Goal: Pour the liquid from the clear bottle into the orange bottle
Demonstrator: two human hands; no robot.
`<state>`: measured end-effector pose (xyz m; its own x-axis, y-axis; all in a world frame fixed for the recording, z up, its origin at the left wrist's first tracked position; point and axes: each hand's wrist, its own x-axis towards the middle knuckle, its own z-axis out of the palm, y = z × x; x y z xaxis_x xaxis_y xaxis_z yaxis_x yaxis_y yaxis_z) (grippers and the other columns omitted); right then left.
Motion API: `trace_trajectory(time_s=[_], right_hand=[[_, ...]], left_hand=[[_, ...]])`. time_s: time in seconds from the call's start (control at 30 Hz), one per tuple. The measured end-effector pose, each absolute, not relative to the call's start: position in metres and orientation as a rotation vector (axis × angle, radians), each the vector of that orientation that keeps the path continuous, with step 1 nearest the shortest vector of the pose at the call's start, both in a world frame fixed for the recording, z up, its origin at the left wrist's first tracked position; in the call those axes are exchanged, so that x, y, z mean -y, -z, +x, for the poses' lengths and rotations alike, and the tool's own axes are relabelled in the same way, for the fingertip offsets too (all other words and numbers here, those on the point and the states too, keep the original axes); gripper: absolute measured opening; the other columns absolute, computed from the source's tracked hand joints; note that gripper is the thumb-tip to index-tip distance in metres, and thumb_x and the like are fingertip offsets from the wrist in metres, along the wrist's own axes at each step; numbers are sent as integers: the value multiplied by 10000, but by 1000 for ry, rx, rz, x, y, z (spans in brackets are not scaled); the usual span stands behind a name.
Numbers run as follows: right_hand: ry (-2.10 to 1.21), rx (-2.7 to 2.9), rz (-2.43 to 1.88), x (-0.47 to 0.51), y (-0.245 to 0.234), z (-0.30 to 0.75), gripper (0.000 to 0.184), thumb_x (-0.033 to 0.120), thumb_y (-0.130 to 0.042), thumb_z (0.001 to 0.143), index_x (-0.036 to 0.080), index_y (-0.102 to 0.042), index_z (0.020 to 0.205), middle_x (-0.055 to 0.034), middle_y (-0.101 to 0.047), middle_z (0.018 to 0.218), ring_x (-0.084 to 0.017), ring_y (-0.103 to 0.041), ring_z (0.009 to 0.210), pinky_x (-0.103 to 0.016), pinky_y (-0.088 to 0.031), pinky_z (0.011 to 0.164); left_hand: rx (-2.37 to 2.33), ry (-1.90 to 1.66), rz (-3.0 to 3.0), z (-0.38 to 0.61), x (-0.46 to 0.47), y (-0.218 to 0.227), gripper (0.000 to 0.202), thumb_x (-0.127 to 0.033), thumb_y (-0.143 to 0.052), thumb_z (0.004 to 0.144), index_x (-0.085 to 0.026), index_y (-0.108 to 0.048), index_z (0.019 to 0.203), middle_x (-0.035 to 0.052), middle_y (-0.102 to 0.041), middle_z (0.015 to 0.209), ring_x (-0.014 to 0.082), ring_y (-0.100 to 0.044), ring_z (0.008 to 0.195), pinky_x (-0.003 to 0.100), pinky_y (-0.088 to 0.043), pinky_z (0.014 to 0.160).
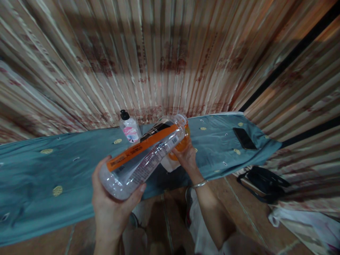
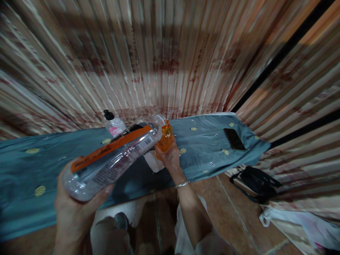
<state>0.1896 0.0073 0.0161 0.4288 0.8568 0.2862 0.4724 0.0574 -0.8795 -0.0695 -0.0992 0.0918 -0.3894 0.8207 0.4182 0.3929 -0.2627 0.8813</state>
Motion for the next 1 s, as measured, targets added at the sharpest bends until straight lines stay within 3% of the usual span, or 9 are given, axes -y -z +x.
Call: trace_trajectory(time_s=[0.23,0.33,0.5,0.63,0.83,1.0], right_hand=[[-436,1214,-1551,-9,-14,192,860,448,-980,804,178,-704,1572,-207,-878,1428,-459,-865,1343,-620,-721,1163],[-428,1203,-1545,-10,-13,191,843,431,-980,797,195,-707,1559,-182,-895,1403,-438,-880,1310,-620,-723,1155],[-435,1187,-1583,-8,-18,189,808,404,-973,795,222,-714,1539,-193,-893,1401,-464,-877,1309,-698,-714,1165],[-465,1180,-1584,-7,-21,189,792,394,-967,796,218,-717,1526,-176,-896,1393,-457,-880,1315,-671,-721,1170],[-472,1174,-1575,-6,-21,189,812,424,-961,795,221,-704,1538,-179,-894,1414,-455,-875,1327,-700,-704,1189],[-468,1182,-1602,-8,-20,188,840,416,-964,792,196,-694,1557,-196,-886,1431,-446,-872,1332,-689,-700,1204]], left_hand=[[-1623,-1740,1540,-70,97,-89,944,-590,-1040,697,-350,-736,1558,158,-783,1484,504,-799,1313,759,-696,1168],[-1635,-1730,1518,-70,98,-90,958,-619,-1035,694,-349,-730,1561,146,-781,1508,498,-790,1351,760,-663,1225],[-1650,-1700,1480,-70,98,-92,935,-644,-1016,699,-397,-735,1557,175,-763,1552,576,-752,1418,863,-591,1270],[-1646,-1704,1412,-70,97,-91,1051,-693,-1057,600,-365,-739,1546,167,-775,1529,598,-744,1422,914,-512,1315],[-1620,-1710,1475,-69,99,-91,944,-661,-1014,718,-429,-723,1586,157,-751,1571,561,-742,1420,862,-525,1341],[-1638,-1708,1499,-72,97,-90,992,-661,-1040,668,-370,-733,1564,143,-774,1527,526,-761,1403,835,-534,1340]])
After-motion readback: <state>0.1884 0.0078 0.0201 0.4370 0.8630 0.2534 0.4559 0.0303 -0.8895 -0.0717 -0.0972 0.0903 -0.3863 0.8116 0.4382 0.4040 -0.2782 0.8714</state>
